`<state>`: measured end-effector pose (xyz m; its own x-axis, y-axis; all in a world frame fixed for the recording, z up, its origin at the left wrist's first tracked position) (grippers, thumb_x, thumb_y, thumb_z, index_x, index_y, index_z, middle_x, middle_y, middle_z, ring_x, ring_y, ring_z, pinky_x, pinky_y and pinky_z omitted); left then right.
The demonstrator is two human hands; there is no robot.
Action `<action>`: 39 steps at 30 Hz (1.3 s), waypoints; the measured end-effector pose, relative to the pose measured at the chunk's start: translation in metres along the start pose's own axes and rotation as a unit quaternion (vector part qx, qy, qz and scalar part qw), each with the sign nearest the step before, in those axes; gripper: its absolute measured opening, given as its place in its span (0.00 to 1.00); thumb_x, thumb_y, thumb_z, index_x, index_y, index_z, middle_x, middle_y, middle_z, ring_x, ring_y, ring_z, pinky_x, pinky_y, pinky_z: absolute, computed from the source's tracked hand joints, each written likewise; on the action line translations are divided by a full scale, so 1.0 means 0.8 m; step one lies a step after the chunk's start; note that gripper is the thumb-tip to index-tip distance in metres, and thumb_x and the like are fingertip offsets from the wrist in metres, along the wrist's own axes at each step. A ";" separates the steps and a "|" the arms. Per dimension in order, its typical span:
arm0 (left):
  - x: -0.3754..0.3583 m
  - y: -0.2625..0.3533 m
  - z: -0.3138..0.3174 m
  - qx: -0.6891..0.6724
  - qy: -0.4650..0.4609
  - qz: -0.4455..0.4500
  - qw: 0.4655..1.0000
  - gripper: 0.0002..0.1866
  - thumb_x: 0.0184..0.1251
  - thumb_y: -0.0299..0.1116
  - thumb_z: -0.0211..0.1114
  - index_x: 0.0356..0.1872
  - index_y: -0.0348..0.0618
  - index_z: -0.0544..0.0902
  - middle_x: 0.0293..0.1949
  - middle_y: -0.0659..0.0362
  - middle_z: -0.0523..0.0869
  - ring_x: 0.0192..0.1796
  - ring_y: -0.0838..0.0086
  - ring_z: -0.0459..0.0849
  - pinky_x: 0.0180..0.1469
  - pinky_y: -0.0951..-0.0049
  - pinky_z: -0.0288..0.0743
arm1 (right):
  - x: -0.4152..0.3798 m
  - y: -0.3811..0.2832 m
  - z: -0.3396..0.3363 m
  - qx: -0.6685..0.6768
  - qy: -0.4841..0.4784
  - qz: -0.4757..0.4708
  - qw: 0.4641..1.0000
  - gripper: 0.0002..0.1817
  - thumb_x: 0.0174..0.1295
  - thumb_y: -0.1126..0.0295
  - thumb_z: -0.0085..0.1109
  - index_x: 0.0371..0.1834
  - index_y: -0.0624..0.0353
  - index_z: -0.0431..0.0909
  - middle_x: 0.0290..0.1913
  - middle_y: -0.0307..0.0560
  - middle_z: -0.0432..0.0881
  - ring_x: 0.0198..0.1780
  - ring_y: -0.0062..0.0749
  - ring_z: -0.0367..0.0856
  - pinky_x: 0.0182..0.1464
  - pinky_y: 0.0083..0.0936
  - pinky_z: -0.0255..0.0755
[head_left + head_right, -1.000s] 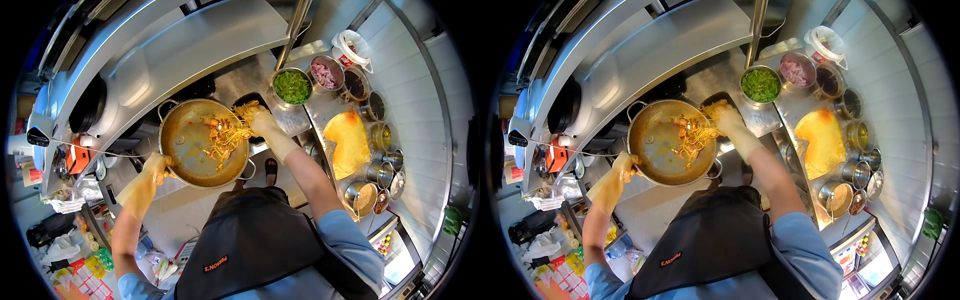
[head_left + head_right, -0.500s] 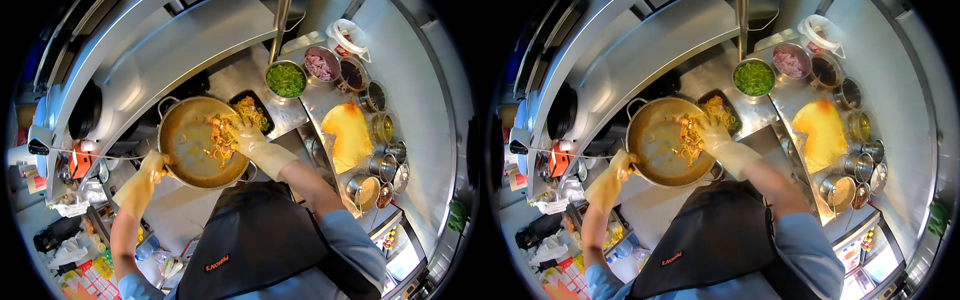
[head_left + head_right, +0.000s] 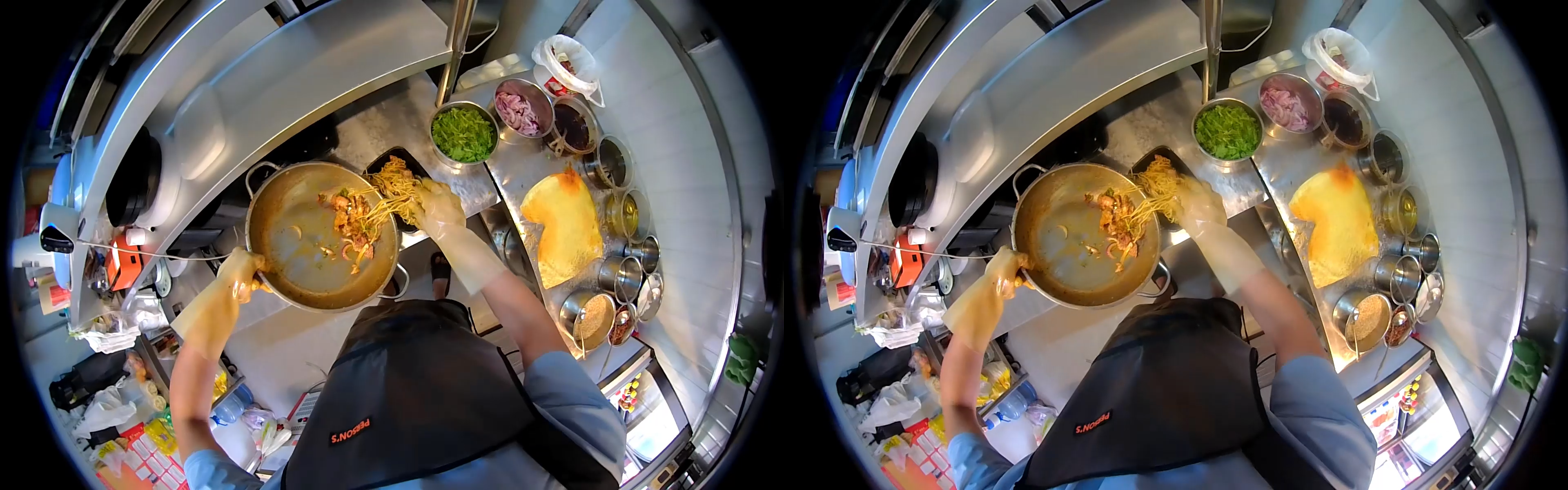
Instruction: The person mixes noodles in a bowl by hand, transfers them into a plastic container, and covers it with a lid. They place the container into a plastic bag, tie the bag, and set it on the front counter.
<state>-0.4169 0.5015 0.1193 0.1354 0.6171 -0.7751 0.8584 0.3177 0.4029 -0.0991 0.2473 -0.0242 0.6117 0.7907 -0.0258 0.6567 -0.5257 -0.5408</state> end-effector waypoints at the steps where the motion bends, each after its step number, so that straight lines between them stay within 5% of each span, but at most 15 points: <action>1: 0.002 -0.007 0.000 -0.003 -0.001 -0.005 1.000 0.10 0.54 0.22 0.64 0.35 0.26 0.89 0.25 0.43 0.88 0.16 0.70 0.80 0.16 0.71 0.62 | -0.006 0.000 -0.009 -0.004 -0.019 0.026 0.999 0.21 0.65 0.68 0.61 0.62 0.57 0.82 0.61 0.50 0.83 0.59 0.50 0.81 0.61 0.38 0.78; 2: 0.003 -0.014 -0.001 0.015 -0.005 -0.010 1.000 0.10 0.53 0.21 0.64 0.35 0.25 0.89 0.25 0.43 0.88 0.15 0.69 0.79 0.16 0.71 0.61 | -0.007 0.012 0.023 -0.003 -0.024 0.027 0.999 0.21 0.65 0.68 0.61 0.62 0.57 0.82 0.61 0.50 0.83 0.59 0.50 0.81 0.61 0.38 0.78; 3: 0.007 -0.011 -0.003 0.031 -0.008 -0.010 0.999 0.11 0.53 0.21 0.64 0.34 0.25 0.88 0.24 0.43 0.88 0.15 0.69 0.79 0.15 0.70 0.61 | 0.000 0.067 0.092 0.375 -0.045 0.203 0.903 0.20 0.64 0.69 0.61 0.60 0.56 0.83 0.56 0.53 0.85 0.54 0.51 0.83 0.58 0.37 0.79; 4: 0.011 -0.007 -0.003 0.044 -0.011 -0.008 0.999 0.11 0.52 0.21 0.63 0.34 0.24 0.88 0.24 0.42 0.87 0.14 0.69 0.78 0.15 0.70 0.60 | 0.004 0.085 0.148 0.684 -0.059 0.340 0.643 0.20 0.63 0.70 0.61 0.59 0.56 0.84 0.51 0.56 0.86 0.49 0.52 0.85 0.56 0.36 0.80; 6: 0.008 -0.008 -0.004 0.048 -0.009 -0.018 0.999 0.11 0.53 0.21 0.62 0.34 0.24 0.88 0.24 0.42 0.87 0.14 0.69 0.78 0.15 0.70 0.60 | 0.012 0.074 0.131 0.645 -0.056 0.348 0.679 0.16 0.64 0.73 0.61 0.54 0.57 0.85 0.40 0.56 0.87 0.42 0.49 0.86 0.51 0.36 0.80; 7: 0.008 -0.006 -0.005 0.046 -0.018 -0.018 0.999 0.11 0.53 0.21 0.62 0.34 0.25 0.88 0.24 0.42 0.87 0.14 0.69 0.77 0.15 0.70 0.59 | 0.024 0.048 0.093 0.456 -0.124 0.219 0.853 0.14 0.64 0.73 0.61 0.52 0.58 0.85 0.39 0.54 0.87 0.41 0.48 0.86 0.50 0.35 0.80; 9: 0.001 -0.001 -0.013 0.048 -0.002 -0.018 0.999 0.12 0.53 0.21 0.61 0.35 0.24 0.88 0.24 0.41 0.87 0.15 0.67 0.80 0.15 0.70 0.60 | 0.044 0.011 0.066 0.126 -0.137 -0.002 0.983 0.11 0.63 0.74 0.62 0.48 0.60 0.85 0.41 0.54 0.86 0.40 0.48 0.85 0.49 0.37 0.80; 11: 0.003 -0.001 -0.026 0.051 -0.008 -0.021 0.998 0.12 0.53 0.21 0.61 0.36 0.23 0.88 0.24 0.41 0.87 0.16 0.66 0.81 0.15 0.70 0.61 | 0.035 -0.006 0.039 0.296 -0.138 0.137 0.935 0.12 0.62 0.74 0.63 0.48 0.60 0.86 0.45 0.56 0.85 0.43 0.51 0.86 0.51 0.38 0.80; 14: 0.006 -0.008 -0.027 0.051 -0.010 -0.026 0.998 0.13 0.54 0.21 0.61 0.37 0.22 0.87 0.24 0.40 0.87 0.18 0.64 0.84 0.16 0.69 0.63 | 0.028 -0.042 0.040 0.034 -0.134 -0.086 0.987 0.12 0.60 0.75 0.63 0.47 0.59 0.85 0.52 0.56 0.83 0.50 0.57 0.85 0.55 0.41 0.80; 24: 0.007 -0.012 -0.041 0.047 -0.020 0.007 0.999 0.13 0.55 0.21 0.63 0.41 0.23 0.86 0.30 0.40 0.88 0.23 0.61 0.88 0.17 0.66 0.68 | 0.068 -0.076 0.035 -0.166 -0.214 -0.060 0.961 0.11 0.65 0.75 0.55 0.47 0.62 0.84 0.46 0.56 0.87 0.55 0.49 0.86 0.55 0.42 0.80; 27: 0.002 -0.007 -0.038 0.029 -0.019 -0.029 0.999 0.14 0.56 0.21 0.64 0.42 0.24 0.87 0.31 0.42 0.89 0.25 0.60 0.89 0.21 0.67 0.73 | 0.144 -0.061 0.112 0.126 -0.114 -0.081 0.982 0.15 0.67 0.67 0.56 0.52 0.56 0.86 0.51 0.55 0.86 0.53 0.51 0.85 0.55 0.42 0.80; 34: 0.018 -0.018 -0.039 0.029 -0.026 -0.023 0.999 0.12 0.57 0.21 0.64 0.40 0.24 0.87 0.33 0.44 0.90 0.30 0.56 0.91 0.31 0.63 0.82 | 0.151 -0.121 0.111 -0.215 -0.078 -0.266 0.937 0.15 0.67 0.68 0.53 0.51 0.51 0.88 0.55 0.50 0.85 0.56 0.48 0.84 0.55 0.38 0.80; 36: 0.007 -0.015 -0.040 -0.011 -0.006 -0.035 0.999 0.12 0.56 0.20 0.64 0.39 0.24 0.87 0.32 0.44 0.89 0.30 0.56 0.91 0.32 0.62 0.84 | 0.161 -0.128 0.121 -0.239 -0.130 -0.237 0.933 0.17 0.66 0.72 0.53 0.54 0.51 0.87 0.59 0.50 0.84 0.58 0.50 0.84 0.58 0.40 0.79; 38: 0.017 -0.021 -0.047 0.020 -0.007 -0.033 0.999 0.12 0.55 0.20 0.64 0.40 0.24 0.87 0.32 0.44 0.89 0.30 0.57 0.91 0.32 0.63 0.83 | 0.173 -0.111 0.080 -0.158 -0.175 0.091 0.968 0.18 0.65 0.75 0.54 0.56 0.53 0.86 0.62 0.50 0.83 0.61 0.51 0.83 0.60 0.40 0.79; 39: 0.021 -0.024 -0.048 0.053 -0.009 -0.033 0.998 0.13 0.54 0.20 0.65 0.40 0.24 0.87 0.32 0.44 0.89 0.30 0.57 0.91 0.32 0.63 0.83 | 0.168 -0.136 0.064 -0.227 -0.165 -0.025 0.960 0.18 0.65 0.75 0.54 0.55 0.54 0.87 0.64 0.50 0.82 0.62 0.50 0.83 0.62 0.38 0.79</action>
Point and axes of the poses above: each hand's wrist, its own x-axis towards the middle knuckle, its own z-axis out of the palm, y = z × x, the point moved 8 cm from there along x, towards the middle knuckle
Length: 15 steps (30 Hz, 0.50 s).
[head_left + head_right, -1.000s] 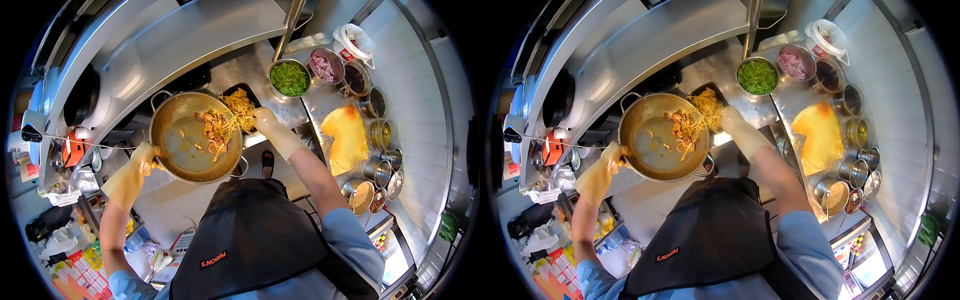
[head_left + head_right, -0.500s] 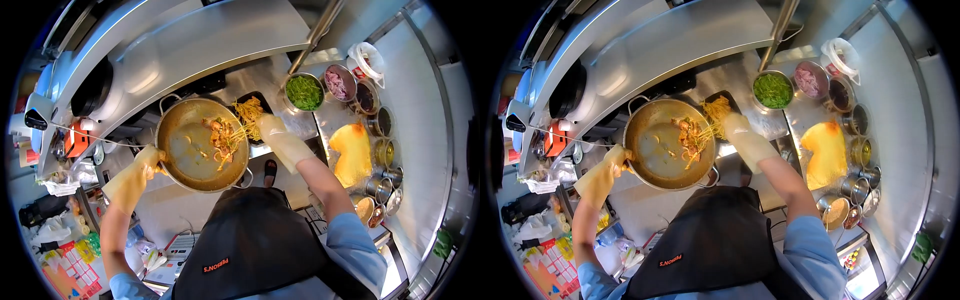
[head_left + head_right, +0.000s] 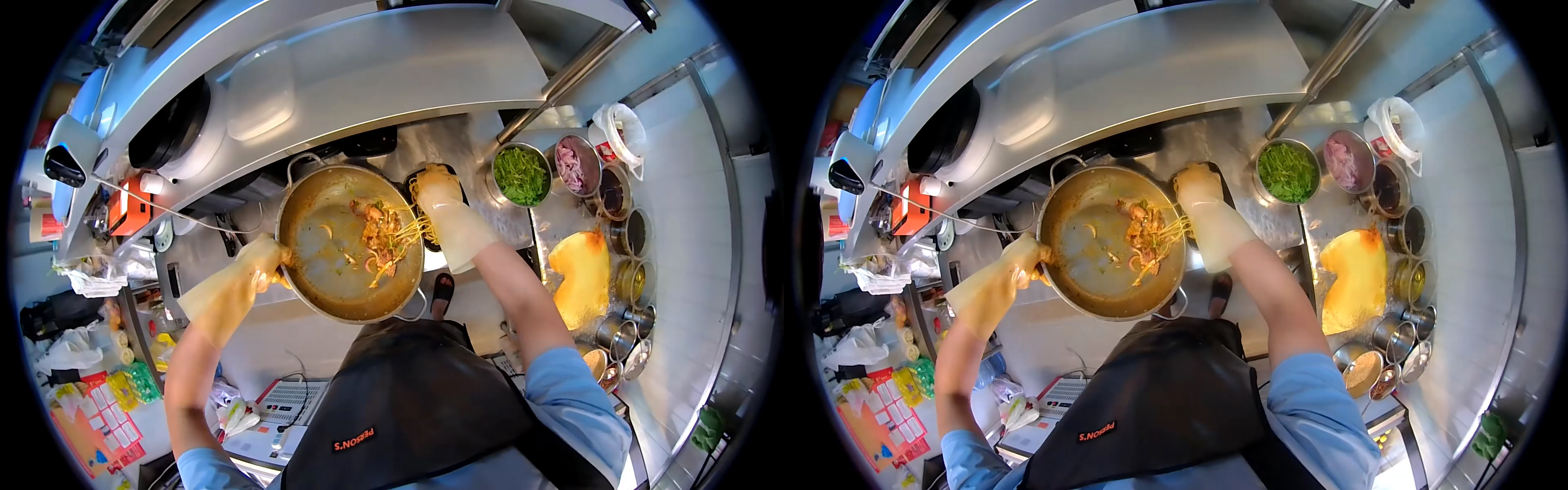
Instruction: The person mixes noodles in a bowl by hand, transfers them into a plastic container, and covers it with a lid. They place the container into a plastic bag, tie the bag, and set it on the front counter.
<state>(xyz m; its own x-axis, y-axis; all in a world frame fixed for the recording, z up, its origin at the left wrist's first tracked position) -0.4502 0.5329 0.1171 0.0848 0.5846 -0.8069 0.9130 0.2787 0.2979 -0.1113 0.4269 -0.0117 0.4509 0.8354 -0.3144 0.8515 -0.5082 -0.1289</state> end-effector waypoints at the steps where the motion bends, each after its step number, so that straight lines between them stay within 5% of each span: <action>1: 0.004 -0.004 0.002 -0.003 -0.002 -0.003 1.000 0.13 0.54 0.20 0.65 0.40 0.24 0.87 0.32 0.44 0.89 0.30 0.57 0.91 0.32 0.63 0.83 | 0.007 0.003 0.009 -0.002 -0.003 -0.002 1.000 0.18 0.65 0.75 0.54 0.55 0.54 0.87 0.64 0.50 0.82 0.62 0.50 0.83 0.62 0.38 0.79; 3: 0.008 -0.003 0.004 -0.064 0.002 0.007 0.998 0.13 0.50 0.20 0.63 0.38 0.24 0.87 0.25 0.45 0.87 0.15 0.68 0.78 0.17 0.69 0.64 | 0.019 -0.008 0.041 -0.010 -0.032 -0.094 0.995 0.16 0.65 0.73 0.56 0.53 0.54 0.88 0.62 0.50 0.84 0.60 0.47 0.85 0.60 0.36 0.80; 6: -0.012 0.020 0.002 -0.044 0.016 0.015 0.999 0.13 0.51 0.21 0.63 0.37 0.25 0.87 0.24 0.45 0.87 0.16 0.68 0.79 0.17 0.68 0.64 | 0.018 -0.006 0.057 -0.045 0.036 -0.136 0.989 0.15 0.64 0.72 0.57 0.50 0.53 0.89 0.57 0.49 0.87 0.56 0.46 0.87 0.57 0.35 0.81; 7: -0.011 0.016 0.003 -0.043 0.016 0.011 0.999 0.13 0.51 0.21 0.63 0.37 0.25 0.87 0.24 0.45 0.87 0.16 0.68 0.79 0.17 0.68 0.64 | 0.019 -0.002 0.050 -0.011 -0.058 -0.076 0.995 0.13 0.63 0.68 0.61 0.48 0.54 0.89 0.57 0.49 0.87 0.59 0.46 0.85 0.59 0.36 0.80; 8: -0.007 0.016 0.002 -0.032 0.015 0.012 0.999 0.12 0.51 0.21 0.64 0.36 0.25 0.87 0.24 0.45 0.86 0.16 0.67 0.79 0.17 0.68 0.64 | 0.002 -0.009 0.028 0.069 -0.056 -0.076 0.993 0.16 0.62 0.65 0.63 0.51 0.54 0.88 0.60 0.50 0.85 0.62 0.46 0.83 0.62 0.37 0.78; 11: -0.009 0.029 0.008 -0.053 -0.008 0.019 0.998 0.10 0.50 0.21 0.65 0.34 0.25 0.87 0.23 0.45 0.85 0.15 0.67 0.79 0.16 0.69 0.63 | -0.098 -0.087 -0.014 0.228 0.083 -0.353 0.904 0.29 0.63 0.52 0.65 0.65 0.53 0.80 0.74 0.54 0.73 0.76 0.49 0.68 0.76 0.48 0.63; 14: 0.013 0.037 0.020 -0.062 -0.032 0.033 0.997 0.10 0.50 0.20 0.66 0.33 0.25 0.87 0.22 0.44 0.85 0.15 0.67 0.79 0.16 0.69 0.62 | -0.149 -0.108 0.051 0.044 0.083 -0.416 0.905 0.33 0.69 0.45 0.55 0.71 0.53 0.76 0.85 0.52 0.53 0.86 0.51 0.46 0.83 0.59 0.36; 15: 0.020 0.035 0.022 -0.036 -0.030 0.032 0.998 0.10 0.50 0.20 0.66 0.33 0.25 0.87 0.22 0.44 0.85 0.14 0.67 0.79 0.15 0.69 0.61 | -0.147 -0.097 0.048 0.046 0.086 -0.409 0.907 0.33 0.69 0.45 0.55 0.71 0.53 0.76 0.85 0.52 0.53 0.86 0.51 0.46 0.83 0.59 0.36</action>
Point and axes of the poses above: each hand's wrist, its own x-axis towards the middle knuckle, its own z-axis out of the palm, y = z × x, the point moved 8 cm from there along x, towards the middle knuckle
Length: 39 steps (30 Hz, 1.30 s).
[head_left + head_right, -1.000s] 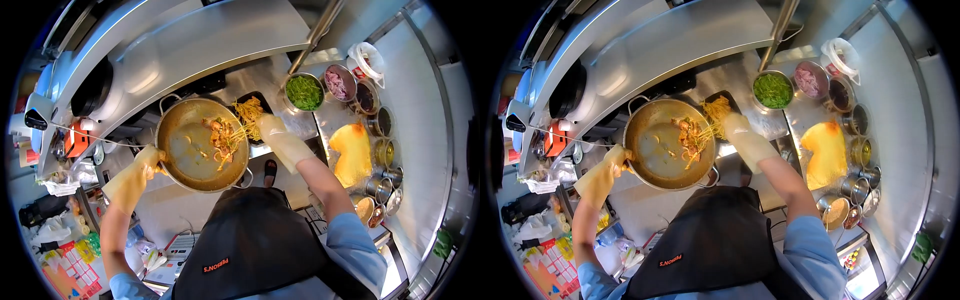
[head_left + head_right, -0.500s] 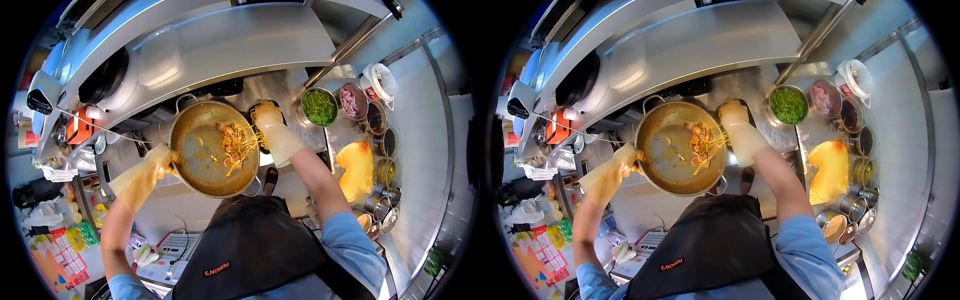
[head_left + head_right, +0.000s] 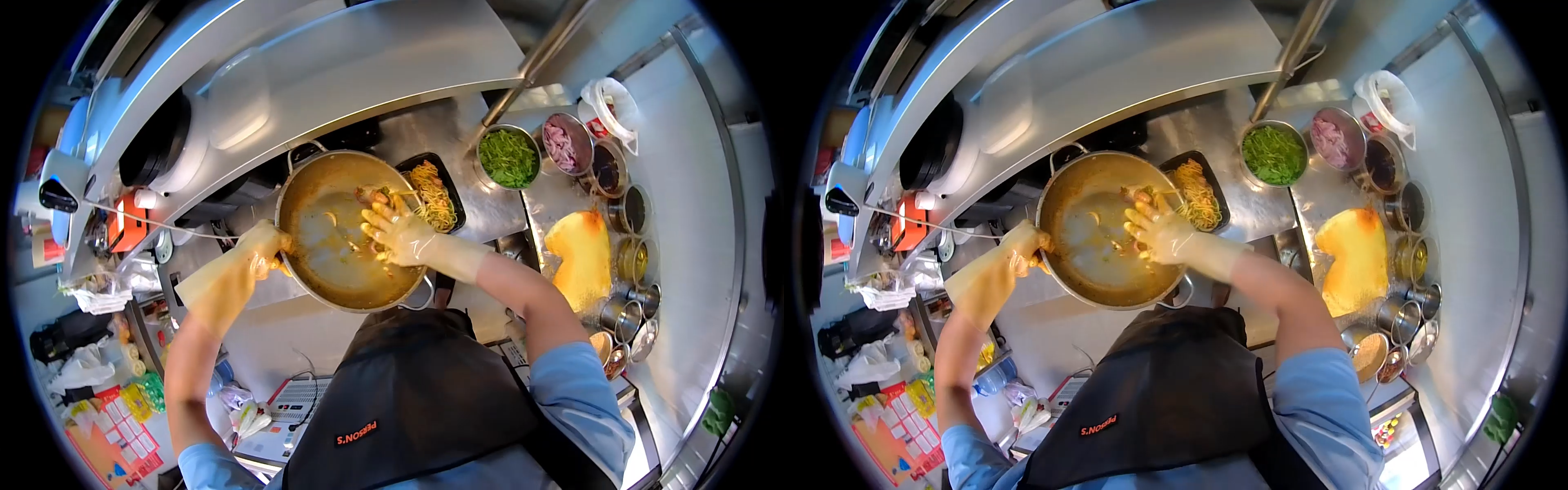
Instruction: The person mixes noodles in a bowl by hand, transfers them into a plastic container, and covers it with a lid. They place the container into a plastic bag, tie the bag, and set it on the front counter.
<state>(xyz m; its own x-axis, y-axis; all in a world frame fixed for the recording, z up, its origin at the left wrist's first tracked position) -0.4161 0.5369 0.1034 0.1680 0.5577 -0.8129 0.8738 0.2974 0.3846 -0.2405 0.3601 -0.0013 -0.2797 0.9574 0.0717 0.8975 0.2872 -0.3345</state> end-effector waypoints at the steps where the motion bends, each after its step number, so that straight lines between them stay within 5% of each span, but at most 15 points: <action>1: -0.008 0.012 0.003 0.043 0.003 0.006 0.999 0.10 0.51 0.20 0.65 0.34 0.25 0.87 0.22 0.43 0.85 0.14 0.66 0.79 0.15 0.68 0.61 | -0.004 0.019 -0.005 -0.009 -0.024 0.018 1.000 0.33 0.69 0.46 0.55 0.71 0.53 0.76 0.85 0.52 0.54 0.86 0.50 0.47 0.83 0.58 0.38; 4: -0.012 0.018 0.010 0.088 0.032 -0.029 0.995 0.13 0.54 0.22 0.66 0.40 0.27 0.89 0.27 0.46 0.87 0.23 0.63 0.85 0.23 0.65 0.72 | -0.007 0.039 -0.021 -0.068 -0.062 0.045 0.995 0.28 0.71 0.51 0.53 0.68 0.55 0.78 0.81 0.50 0.62 0.85 0.46 0.51 0.81 0.58 0.44; 7: -0.010 0.025 0.012 0.152 0.016 -0.029 0.988 0.13 0.54 0.27 0.67 0.39 0.31 0.90 0.28 0.48 0.89 0.24 0.64 0.86 0.26 0.64 0.75 | -0.010 0.059 0.004 -0.148 0.029 0.073 0.986 0.23 0.71 0.60 0.52 0.65 0.56 0.79 0.76 0.49 0.70 0.79 0.45 0.62 0.78 0.54 0.55; 10: -0.004 0.030 0.009 0.170 0.000 -0.025 0.985 0.14 0.54 0.30 0.68 0.39 0.33 0.91 0.28 0.49 0.89 0.25 0.65 0.86 0.28 0.64 0.77 | -0.031 0.091 -0.005 0.015 0.116 0.177 0.977 0.19 0.70 0.68 0.51 0.62 0.56 0.80 0.71 0.48 0.75 0.70 0.44 0.73 0.71 0.46 0.68; 14: -0.010 0.038 0.007 0.197 0.023 -0.027 0.980 0.14 0.53 0.30 0.68 0.38 0.32 0.91 0.29 0.49 0.90 0.28 0.64 0.87 0.32 0.65 0.78 | -0.067 0.112 -0.027 0.068 0.169 0.164 0.969 0.15 0.69 0.71 0.51 0.56 0.55 0.81 0.68 0.46 0.78 0.63 0.49 0.79 0.64 0.42 0.77; 17: -0.012 0.047 0.018 0.074 0.020 0.001 0.997 0.13 0.52 0.17 0.64 0.40 0.25 0.88 0.29 0.42 0.88 0.25 0.56 0.90 0.20 0.64 0.77 | -0.078 0.157 -0.016 0.104 0.193 0.292 0.931 0.15 0.66 0.70 0.54 0.54 0.54 0.83 0.66 0.47 0.80 0.63 0.50 0.79 0.64 0.43 0.77; 20: -0.003 0.040 0.022 -0.008 0.004 0.021 1.000 0.14 0.51 0.16 0.64 0.40 0.25 0.88 0.29 0.42 0.88 0.24 0.56 0.89 0.22 0.64 0.80 | -0.083 0.178 -0.010 0.076 0.184 0.346 0.917 0.17 0.63 0.68 0.58 0.55 0.53 0.83 0.64 0.50 0.81 0.62 0.51 0.79 0.65 0.43 0.75; 25: 0.025 0.018 0.000 0.142 0.031 -0.001 0.989 0.14 0.55 0.28 0.67 0.40 0.30 0.90 0.31 0.46 0.90 0.31 0.61 0.89 0.34 0.64 0.79 | -0.090 0.151 -0.049 0.027 0.231 0.363 0.902 0.22 0.66 0.62 0.59 0.63 0.52 0.81 0.66 0.52 0.80 0.65 0.51 0.76 0.70 0.46 0.68; 29: -0.017 0.055 0.020 0.094 0.014 0.003 0.995 0.11 0.51 0.17 0.65 0.37 0.24 0.88 0.30 0.44 0.90 0.28 0.59 0.91 0.29 0.65 0.84 | -0.027 0.074 -0.045 -0.071 0.088 0.168 0.979 0.29 0.72 0.53 0.52 0.74 0.50 0.71 0.74 0.50 0.71 0.76 0.44 0.65 0.78 0.55 0.53; 30: -0.013 0.056 0.016 0.097 0.013 0.007 0.995 0.11 0.51 0.17 0.65 0.37 0.24 0.88 0.30 0.44 0.90 0.28 0.59 0.91 0.29 0.65 0.84 | -0.015 0.063 -0.032 -0.085 0.014 0.122 0.989 0.31 0.74 0.52 0.49 0.78 0.50 0.67 0.77 0.50 0.68 0.79 0.43 0.59 0.81 0.58 0.46; 32: -0.007 0.055 0.017 0.221 -0.036 0.062 0.973 0.13 0.57 0.26 0.65 0.38 0.28 0.89 0.31 0.44 0.90 0.29 0.60 0.90 0.32 0.62 0.81 | -0.010 0.078 -0.015 -0.046 0.050 0.145 0.987 0.29 0.74 0.55 0.49 0.76 0.50 0.69 0.77 0.49 0.68 0.81 0.43 0.57 0.81 0.61 0.46; 34: -0.056 0.097 0.038 0.401 0.010 0.254 0.880 0.08 0.51 0.20 0.68 0.32 0.28 0.90 0.32 0.48 0.92 0.28 0.66 0.91 0.27 0.69 0.81 | -0.005 0.093 0.001 -0.149 -0.024 0.145 0.978 0.27 0.74 0.57 0.50 0.74 0.55 0.72 0.79 0.48 0.67 0.80 0.44 0.60 0.80 0.53 0.51; 36: -0.024 0.057 0.016 0.194 -0.010 -0.018 0.981 0.14 0.57 0.24 0.64 0.43 0.29 0.89 0.33 0.45 0.90 0.30 0.59 0.91 0.31 0.62 0.80 | -0.012 0.106 0.003 -0.111 0.066 0.164 0.978 0.27 0.74 0.59 0.50 0.73 0.57 0.73 0.79 0.49 0.67 0.80 0.45 0.61 0.80 0.49 0.53; 37: -0.020 0.055 0.016 0.193 -0.012 -0.018 0.981 0.14 0.57 0.24 0.64 0.43 0.29 0.89 0.33 0.45 0.90 0.30 0.59 0.91 0.31 0.62 0.80 | -0.020 0.114 -0.002 -0.072 0.155 0.180 0.969 0.26 0.74 0.61 0.49 0.72 0.59 0.73 0.78 0.50 0.68 0.79 0.45 0.62 0.81 0.46 0.54; 39: -0.012 0.049 0.012 0.243 0.001 -0.031 0.970 0.10 0.51 0.23 0.68 0.34 0.29 0.90 0.28 0.47 0.90 0.26 0.67 0.89 0.23 0.68 0.75 | -0.021 0.134 0.005 -0.061 0.151 0.240 0.957 0.26 0.74 0.61 0.49 0.73 0.58 0.72 0.79 0.50 0.67 0.79 0.48 0.62 0.82 0.46 0.51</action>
Point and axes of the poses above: each hand's wrist, its own x-axis towards the middle knuckle, its own z-axis out of the palm, y = z × x, the point moved 8 cm from there along x, towards the middle knuckle
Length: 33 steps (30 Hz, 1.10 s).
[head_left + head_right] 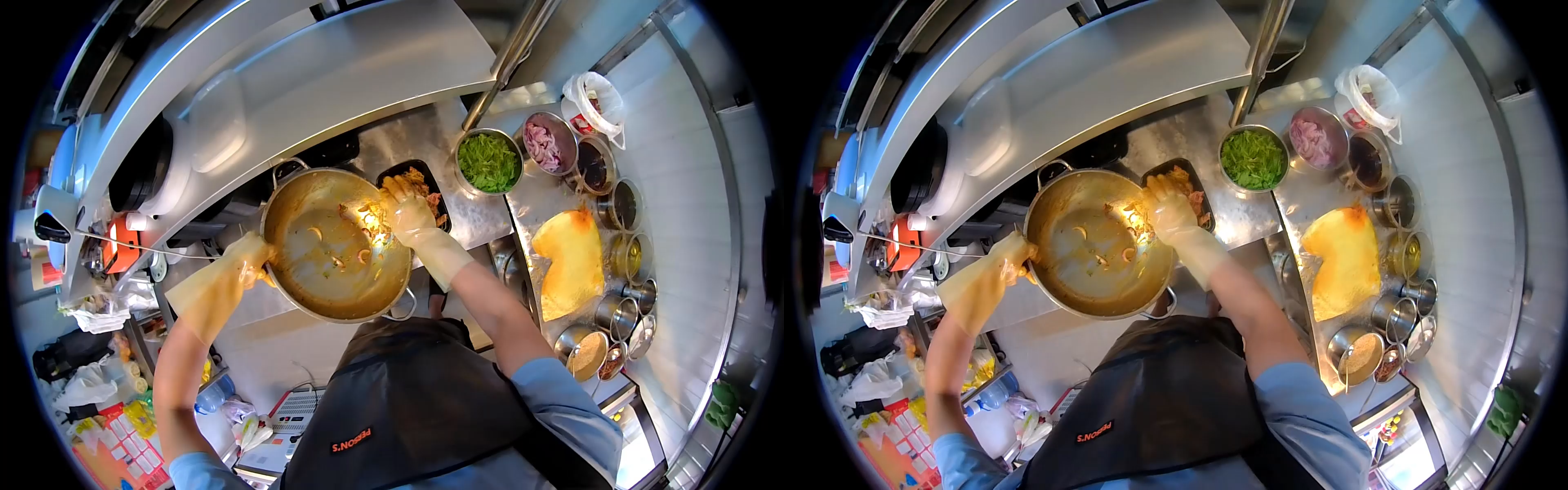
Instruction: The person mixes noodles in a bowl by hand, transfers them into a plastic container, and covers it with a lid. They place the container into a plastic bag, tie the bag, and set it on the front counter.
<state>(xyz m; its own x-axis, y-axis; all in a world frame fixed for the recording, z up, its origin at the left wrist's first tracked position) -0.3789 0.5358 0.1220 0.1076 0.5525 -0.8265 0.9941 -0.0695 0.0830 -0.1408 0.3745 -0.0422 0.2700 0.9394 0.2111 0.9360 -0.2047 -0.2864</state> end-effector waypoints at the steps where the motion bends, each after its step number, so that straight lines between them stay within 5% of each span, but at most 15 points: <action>1: 0.003 -0.005 0.002 -0.002 0.001 -0.001 1.000 0.10 0.51 0.23 0.68 0.34 0.29 0.90 0.28 0.47 0.90 0.26 0.67 0.89 0.23 0.68 0.75 | 0.004 0.012 -0.002 0.003 -0.006 0.064 0.998 0.27 0.74 0.60 0.48 0.74 0.57 0.71 0.79 0.51 0.66 0.80 0.50 0.62 0.83 0.45 0.48; 7: -0.024 -0.002 -0.004 -0.092 0.056 -0.010 0.994 0.15 0.50 0.23 0.66 0.41 0.28 0.88 0.30 0.44 0.89 0.26 0.62 0.89 0.23 0.66 0.75 | 0.001 0.056 0.051 0.074 -0.188 0.237 0.950 0.28 0.73 0.62 0.48 0.75 0.55 0.70 0.78 0.52 0.68 0.81 0.48 0.60 0.83 0.46 0.47; 9: -0.036 0.006 -0.004 -0.121 0.064 -0.003 0.991 0.15 0.50 0.22 0.66 0.40 0.26 0.88 0.31 0.43 0.89 0.27 0.60 0.90 0.25 0.65 0.78 | 0.011 0.060 0.046 0.089 0.000 0.174 0.981 0.23 0.74 0.56 0.51 0.67 0.50 0.79 0.74 0.55 0.73 0.76 0.53 0.67 0.79 0.45 0.58; 12: -0.023 -0.009 0.002 -0.200 0.030 -0.001 0.979 0.15 0.51 0.21 0.64 0.41 0.23 0.87 0.31 0.42 0.89 0.29 0.57 0.91 0.28 0.63 0.82 | -0.017 0.048 -0.004 -0.056 0.049 0.120 0.990 0.25 0.76 0.53 0.47 0.72 0.47 0.75 0.79 0.54 0.66 0.78 0.54 0.64 0.79 0.47 0.57; 16: -0.010 -0.014 0.001 -0.109 0.010 -0.006 0.994 0.13 0.52 0.20 0.64 0.39 0.21 0.87 0.30 0.42 0.89 0.28 0.56 0.91 0.27 0.63 0.81 | -0.033 0.054 0.035 0.078 -0.057 0.279 0.955 0.27 0.77 0.52 0.44 0.76 0.46 0.71 0.80 0.53 0.65 0.80 0.51 0.60 0.80 0.48 0.55; 19: -0.022 -0.002 -0.006 -0.200 0.044 0.027 0.978 0.12 0.51 0.22 0.65 0.36 0.24 0.88 0.28 0.42 0.89 0.25 0.58 0.89 0.24 0.61 0.79 | -0.019 0.053 0.016 0.199 -0.007 0.238 0.951 0.26 0.77 0.52 0.45 0.71 0.49 0.76 0.77 0.53 0.69 0.79 0.50 0.63 0.80 0.48 0.55; 20: -0.033 0.004 -0.014 -0.092 0.055 0.021 0.994 0.12 0.51 0.24 0.66 0.35 0.26 0.89 0.27 0.43 0.89 0.24 0.60 0.88 0.23 0.60 0.77 | -0.015 0.038 -0.015 0.097 0.073 0.165 0.979 0.22 0.76 0.57 0.48 0.64 0.53 0.82 0.74 0.51 0.74 0.77 0.48 0.66 0.79 0.45 0.58; 21: -0.041 0.006 -0.018 -0.049 0.038 -0.001 0.998 0.12 0.51 0.28 0.67 0.35 0.30 0.90 0.27 0.46 0.90 0.26 0.62 0.89 0.27 0.62 0.78 | -0.006 0.028 -0.029 0.101 0.072 0.163 0.979 0.22 0.76 0.57 0.48 0.64 0.53 0.82 0.74 0.51 0.74 0.77 0.48 0.66 0.79 0.45 0.58; 22: -0.049 0.008 -0.022 -0.006 0.019 -0.022 1.000 0.13 0.52 0.31 0.68 0.36 0.33 0.91 0.27 0.48 0.90 0.27 0.65 0.89 0.30 0.64 0.79 | 0.002 -0.005 -0.023 0.078 -0.019 0.041 0.996 0.20 0.74 0.60 0.50 0.61 0.54 0.83 0.73 0.51 0.75 0.75 0.47 0.69 0.78 0.44 0.58; 24: -0.040 0.014 -0.018 0.017 0.028 -0.013 0.999 0.12 0.51 0.29 0.68 0.34 0.32 0.90 0.25 0.47 0.89 0.25 0.64 0.88 0.25 0.61 0.76 | -0.005 -0.048 -0.025 0.001 -0.028 -0.140 0.990 0.17 0.66 0.66 0.56 0.55 0.54 0.86 0.65 0.49 0.82 0.68 0.43 0.76 0.74 0.42 0.64; 29: 0.006 0.004 -0.010 0.109 0.009 0.099 0.989 0.12 0.50 0.27 0.69 0.35 0.30 0.89 0.27 0.47 0.89 0.24 0.63 0.88 0.23 0.61 0.76 | -0.018 -0.032 -0.088 -0.003 0.018 -0.235 0.972 0.15 0.59 0.69 0.57 0.48 0.54 0.86 0.53 0.45 0.86 0.60 0.40 0.81 0.67 0.40 0.72; 30: -0.026 0.020 -0.012 0.051 0.028 0.035 0.998 0.11 0.50 0.27 0.69 0.34 0.31 0.89 0.28 0.48 0.90 0.26 0.64 0.89 0.26 0.63 0.77 | -0.018 -0.016 -0.080 0.014 -0.026 -0.152 0.988 0.14 0.60 0.69 0.57 0.47 0.55 0.87 0.53 0.46 0.86 0.60 0.39 0.81 0.67 0.39 0.71; 32: -0.019 0.025 -0.013 0.125 0.023 0.109 0.986 0.11 0.50 0.27 0.70 0.34 0.31 0.90 0.30 0.49 0.91 0.28 0.66 0.91 0.29 0.67 0.79 | -0.009 -0.004 -0.059 0.008 -0.134 -0.006 0.991 0.18 0.65 0.64 0.59 0.54 0.58 0.85 0.55 0.50 0.86 0.62 0.45 0.80 0.67 0.40 0.72; 33: -0.017 0.025 -0.012 0.148 0.021 0.121 0.981 0.11 0.49 0.26 0.70 0.34 0.31 0.90 0.29 0.48 0.90 0.26 0.65 0.89 0.28 0.66 0.78 | 0.003 -0.028 -0.049 0.019 -0.134 -0.011 0.991 0.18 0.65 0.64 0.59 0.54 0.58 0.85 0.55 0.50 0.86 0.62 0.45 0.80 0.67 0.40 0.72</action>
<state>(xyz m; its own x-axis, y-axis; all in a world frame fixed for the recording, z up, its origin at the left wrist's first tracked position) -0.3603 0.5347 0.1401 0.3462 0.5241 -0.7781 0.8931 -0.4380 0.1024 -0.1523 0.3705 0.0016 0.1749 0.9839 -0.0361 0.9303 -0.1772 -0.3211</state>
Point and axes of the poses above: each hand's wrist, its own x-axis towards the middle knuckle, its own z-axis out of the palm, y = z × x, the point moved 8 cm from there along x, towards the middle knuckle
